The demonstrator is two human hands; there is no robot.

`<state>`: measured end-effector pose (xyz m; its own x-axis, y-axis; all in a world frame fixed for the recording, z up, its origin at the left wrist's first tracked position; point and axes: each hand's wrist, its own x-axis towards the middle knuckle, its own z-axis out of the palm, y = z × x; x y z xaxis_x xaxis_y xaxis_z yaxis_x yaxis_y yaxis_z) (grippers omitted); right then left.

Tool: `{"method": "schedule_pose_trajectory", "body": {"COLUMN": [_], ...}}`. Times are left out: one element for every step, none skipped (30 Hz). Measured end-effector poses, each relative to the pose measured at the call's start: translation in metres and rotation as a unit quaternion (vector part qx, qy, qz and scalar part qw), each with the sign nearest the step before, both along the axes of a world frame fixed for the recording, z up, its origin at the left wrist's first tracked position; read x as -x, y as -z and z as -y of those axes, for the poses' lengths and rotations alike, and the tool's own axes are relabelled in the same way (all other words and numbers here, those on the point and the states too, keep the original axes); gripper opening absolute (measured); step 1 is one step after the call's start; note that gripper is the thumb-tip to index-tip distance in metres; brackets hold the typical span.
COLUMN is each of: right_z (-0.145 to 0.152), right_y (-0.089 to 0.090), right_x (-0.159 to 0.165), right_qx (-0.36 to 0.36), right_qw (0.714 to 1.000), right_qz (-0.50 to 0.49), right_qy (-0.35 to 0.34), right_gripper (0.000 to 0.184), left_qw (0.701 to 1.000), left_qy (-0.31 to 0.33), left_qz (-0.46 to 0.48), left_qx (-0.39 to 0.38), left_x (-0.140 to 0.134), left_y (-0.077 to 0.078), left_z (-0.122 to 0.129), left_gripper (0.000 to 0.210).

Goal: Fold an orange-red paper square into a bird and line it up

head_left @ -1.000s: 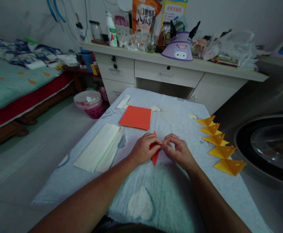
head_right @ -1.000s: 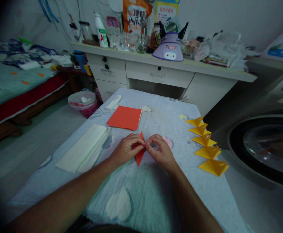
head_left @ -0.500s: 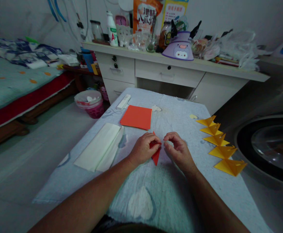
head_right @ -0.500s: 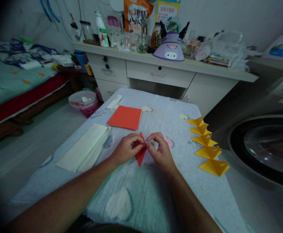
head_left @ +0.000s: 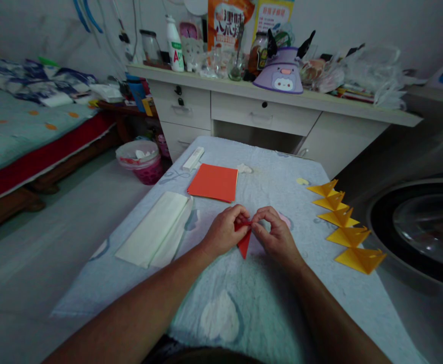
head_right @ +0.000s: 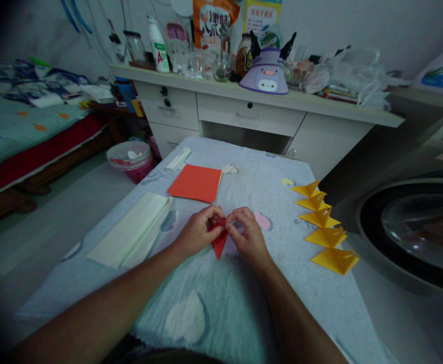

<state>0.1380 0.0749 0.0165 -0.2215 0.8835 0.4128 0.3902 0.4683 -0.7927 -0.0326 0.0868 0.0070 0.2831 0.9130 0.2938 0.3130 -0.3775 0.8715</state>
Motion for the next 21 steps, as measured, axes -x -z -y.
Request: {"method": "schedule_pose_trajectory", "body": {"right_z": [0.000,0.001,0.002,0.002,0.003,0.004,0.005,0.006,0.006,0.007,0.007,0.007,0.007,0.007,0.006,0.006,0.005,0.004,0.003,0.003,0.002], "right_y": [-0.001,-0.001,-0.002,-0.003,-0.004,-0.005,-0.006,-0.008,-0.009,-0.010,-0.010,-0.011,-0.010,-0.009,-0.007,-0.004,0.000,0.003,0.006,0.009,0.012], "right_x": [0.000,0.000,0.000,0.001,0.001,0.001,0.002,0.002,0.003,0.003,0.003,0.003,0.002,0.001,0.001,0.000,-0.001,-0.001,-0.001,0.000,0.001], "right_qx": [0.001,0.002,0.004,0.006,0.005,0.004,0.002,0.000,-0.002,-0.005,-0.006,-0.007,-0.005,0.001,0.010,0.021,0.030,0.036,0.039,0.039,0.037], "right_qw": [1.000,1.000,1.000,1.000,1.000,1.000,1.000,1.000,1.000,1.000,0.999,0.999,0.998,0.998,0.997,0.996,0.996,0.996,0.997,0.997,0.997], "right_qz": [0.000,0.000,0.001,0.002,0.001,-0.002,-0.006,-0.012,-0.019,-0.026,-0.035,-0.044,-0.054,-0.062,-0.066,-0.064,-0.054,-0.038,-0.017,0.005,0.025], "right_qy": [-0.001,-0.002,-0.002,-0.003,-0.002,-0.002,-0.001,-0.001,-0.001,-0.002,0.000,0.004,0.014,0.026,0.041,0.056,0.066,0.071,0.070,0.064,0.056], "right_gripper": [0.003,0.003,0.003,0.004,0.004,0.004,0.004,0.004,0.004,0.004,0.004,0.005,0.004,0.003,0.003,0.006,0.010,0.015,0.020,0.025,0.028], "left_qw": [1.000,0.999,0.999,0.997,0.996,0.996,0.996,0.995,0.995,0.995,0.994,0.994,0.995,0.996,0.997,0.998,0.998,0.999,0.998,0.998,0.998], "left_qy": [0.000,0.000,0.000,0.000,0.001,0.004,0.007,0.009,0.011,0.013,0.014,0.013,0.011,0.007,0.000,-0.009,-0.021,-0.033,-0.045,-0.052,-0.056], "left_qz": [-0.016,-0.034,-0.053,-0.069,-0.080,-0.086,-0.088,-0.090,-0.092,-0.095,-0.098,-0.097,-0.092,-0.081,-0.067,-0.052,-0.038,-0.026,-0.016,-0.008,-0.001], "left_qx": [-0.004,-0.008,-0.014,-0.019,-0.024,-0.028,-0.030,-0.032,-0.033,-0.035,-0.036,-0.036,-0.036,-0.037,-0.038,-0.038,-0.038,-0.035,-0.030,-0.025,-0.020], "left_x": [0.000,0.000,0.000,0.000,0.000,0.000,0.000,0.000,0.000,0.000,0.000,0.000,0.000,0.000,0.000,0.000,0.000,0.000,0.000,0.000,0.000], "left_y": [0.000,0.000,-0.001,-0.002,-0.002,-0.003,-0.003,-0.003,-0.003,-0.003,-0.003,-0.003,-0.003,-0.004,-0.004,-0.005,-0.006,-0.007,-0.007,-0.007,-0.007], "left_z": [0.000,0.000,0.000,0.000,0.000,0.000,0.000,0.000,0.000,0.000,0.000,0.000,0.000,0.000,0.000,0.000,0.000,0.001,0.001,0.001,0.001], "left_gripper": [0.015,0.012,0.010,0.009,0.009,0.008,0.008,0.008,0.008,0.008,0.009,0.009,0.009,0.009,0.009,0.009,0.009,0.008,0.008,0.007,0.007]}}
